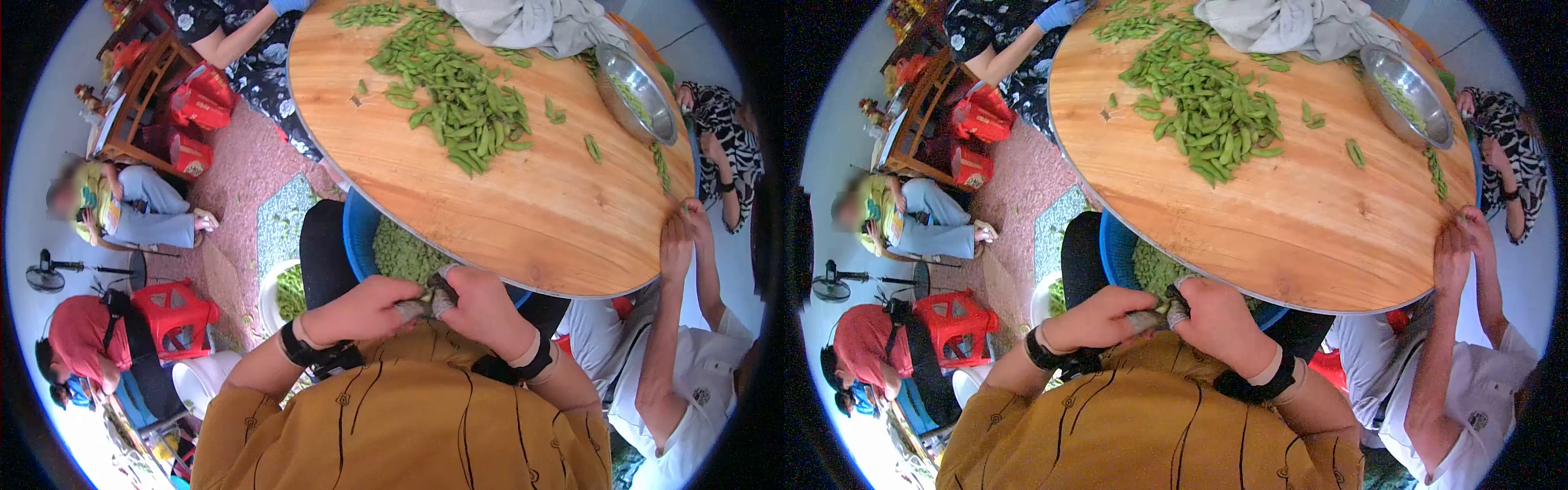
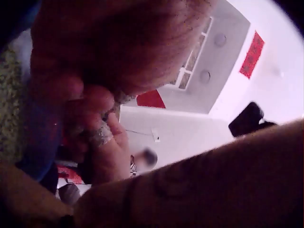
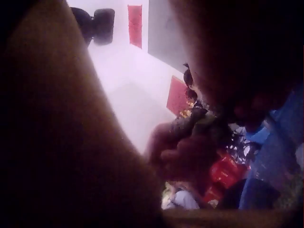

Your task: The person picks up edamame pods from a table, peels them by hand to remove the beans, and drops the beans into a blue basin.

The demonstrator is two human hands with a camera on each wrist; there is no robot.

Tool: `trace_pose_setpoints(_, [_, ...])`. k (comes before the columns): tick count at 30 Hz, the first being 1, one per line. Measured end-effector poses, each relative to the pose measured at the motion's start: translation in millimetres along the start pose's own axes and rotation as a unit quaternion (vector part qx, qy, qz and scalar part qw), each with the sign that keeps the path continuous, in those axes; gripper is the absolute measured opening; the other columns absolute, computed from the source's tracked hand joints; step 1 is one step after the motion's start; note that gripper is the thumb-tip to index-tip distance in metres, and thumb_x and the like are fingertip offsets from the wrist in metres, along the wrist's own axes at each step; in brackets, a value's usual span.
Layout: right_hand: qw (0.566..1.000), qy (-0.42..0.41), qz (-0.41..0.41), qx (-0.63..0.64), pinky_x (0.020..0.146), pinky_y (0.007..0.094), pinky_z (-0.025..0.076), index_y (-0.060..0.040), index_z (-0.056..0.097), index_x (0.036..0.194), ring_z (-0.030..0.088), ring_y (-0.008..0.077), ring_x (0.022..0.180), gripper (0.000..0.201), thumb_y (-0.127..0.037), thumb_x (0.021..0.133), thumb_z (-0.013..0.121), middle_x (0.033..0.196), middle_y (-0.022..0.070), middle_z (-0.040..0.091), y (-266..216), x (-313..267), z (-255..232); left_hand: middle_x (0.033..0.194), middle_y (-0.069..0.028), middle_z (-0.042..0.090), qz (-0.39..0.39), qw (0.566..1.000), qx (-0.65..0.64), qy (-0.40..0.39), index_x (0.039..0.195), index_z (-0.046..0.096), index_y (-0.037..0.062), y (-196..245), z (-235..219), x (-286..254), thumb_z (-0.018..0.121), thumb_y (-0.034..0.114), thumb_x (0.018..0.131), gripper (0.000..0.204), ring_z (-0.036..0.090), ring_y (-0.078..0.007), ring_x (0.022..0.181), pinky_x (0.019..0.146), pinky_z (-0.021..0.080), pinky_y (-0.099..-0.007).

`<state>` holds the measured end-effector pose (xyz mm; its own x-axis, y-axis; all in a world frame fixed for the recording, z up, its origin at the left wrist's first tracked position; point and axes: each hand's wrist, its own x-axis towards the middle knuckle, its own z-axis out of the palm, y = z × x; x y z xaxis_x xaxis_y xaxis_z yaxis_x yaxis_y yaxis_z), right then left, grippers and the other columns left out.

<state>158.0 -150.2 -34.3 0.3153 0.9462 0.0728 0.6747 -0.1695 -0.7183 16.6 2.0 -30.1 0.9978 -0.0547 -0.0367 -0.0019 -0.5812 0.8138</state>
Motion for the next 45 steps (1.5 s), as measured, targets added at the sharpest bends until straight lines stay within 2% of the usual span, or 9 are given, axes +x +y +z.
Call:
trace_pose_setpoints(2, [0.999,-0.023,0.019,0.014,0.06,0.0438,0.045,-0.0008,0.054,0.078,0.056,0.0387,0.07,0.02,-0.015,0.069,0.065,0.073,0.0184,0.055,2,0,-5,0.07,-0.0066,0.057,-0.236,0.886,-0.396,-0.039,0.086,0.056,0.0019,1,-13,-5,0.049,0.011,0.089,0.011,0.056,-0.0134,0.058,0.053,0.043,-0.0274])
trace_pose_setpoints(6, [0.999,0.044,-0.02,-0.012,0.06,0.0434,0.046,-0.0007,0.055,0.083,0.056,0.0381,0.071,0.019,-0.011,0.069,0.065,0.075,0.0181,0.056,-14,-8,-9,0.07,-0.0012,0.057,-0.308,0.914,-0.257,0.058,0.085,0.057,0.0025,2,-5,1,0.048,0.013,0.092,0.016,0.052,-0.0055,0.059,0.051,0.042,-0.0216])
trace_pose_setpoints(14, [0.998,-0.031,0.002,0.057,0.064,0.0458,0.048,-0.0001,0.054,0.082,0.057,0.0412,0.072,0.021,-0.016,0.073,0.064,0.078,0.0213,0.057,-6,-4,-27,0.078,-0.015,0.056,-0.038,0.987,-0.139,-0.067,0.093,0.053,0.0004,13,-7,6,0.052,0.005,0.082,0.012,0.056,-0.0241,0.07,0.064,0.046,-0.0342])
trace_pose_setpoints(19, [1.0,-0.027,-0.006,0.004,0.063,0.0438,0.047,-0.0004,0.055,0.089,0.058,0.0392,0.073,0.032,-0.019,0.069,0.07,0.077,0.0199,0.058,-8,-8,-5,0.082,-0.0251,0.055,-0.06,0.996,-0.053,-0.033,0.091,0.051,-0.0013,13,3,7,0.051,-0.001,0.071,0.02,0.054,-0.0444,0.082,0.069,0.045,-0.0435])
trace_pose_setpoints(29, [0.999,-0.015,-0.019,-0.044,0.063,0.0432,0.049,-0.0003,0.053,0.092,0.059,0.0383,0.075,0.025,-0.012,0.074,0.064,0.082,0.0204,0.058,2,-5,-1,0.079,-0.0212,0.06,-0.174,0.973,-0.148,-0.022,0.09,0.055,-0.0001,6,0,-10,0.052,0.003,0.079,0.012,0.059,-0.0376,0.074,0.064,0.047,-0.0376])
trace_pose_setpoints(31, [0.998,0.001,-0.016,-0.065,0.063,0.0433,0.049,-0.0008,0.053,0.091,0.059,0.038,0.074,0.024,-0.012,0.073,0.064,0.081,0.0195,0.058,-4,-10,2,0.072,-0.0133,0.061,-0.195,0.978,-0.048,0.05,0.087,0.058,0.0018,-6,5,-11,0.056,0.01,0.084,0.009,0.059,-0.0208,0.064,0.06,0.046,-0.0337])
trace_pose_setpoints(36, [0.995,0.025,0.005,-0.093,0.062,0.0439,0.049,-0.001,0.055,0.09,0.059,0.0375,0.074,0.023,-0.014,0.074,0.065,0.082,0.0185,0.059,-16,-6,-4,0.069,-0.0152,0.058,-0.144,0.985,-0.019,0.093,0.084,0.058,0.0027,-7,14,-6,0.057,0.012,0.082,0.009,0.06,-0.031,0.063,0.056,0.046,-0.0366])
trace_pose_setpoints(42, [0.997,-0.017,-0.015,0.078,0.053,0.0342,0.047,-0.0029,0.053,0.092,0.06,0.0253,0.064,0.026,-0.021,0.08,0.067,0.073,0.0135,0.058,-5,-5,-1,0.064,-0.0148,0.054,0.008,0.996,0.017,0.081,0.084,0.058,0.0043,6,9,-7,0.059,0.013,0.081,0.009,0.057,-0.0321,0.057,0.052,0.045,-0.0354])
trace_pose_setpoints(45, [0.909,-0.201,0.17,0.324,0.05,0.0283,0.046,-0.0042,0.049,0.092,0.058,0.0142,0.056,0.021,-0.019,0.085,0.062,0.065,0.007,0.055,-12,-7,-13,0.063,-0.0092,0.054,-0.027,0.994,-0.107,0.015,0.084,0.056,0.0042,22,8,-14,0.056,0.011,0.084,0.006,0.057,-0.0213,0.053,0.05,0.044,-0.0305])
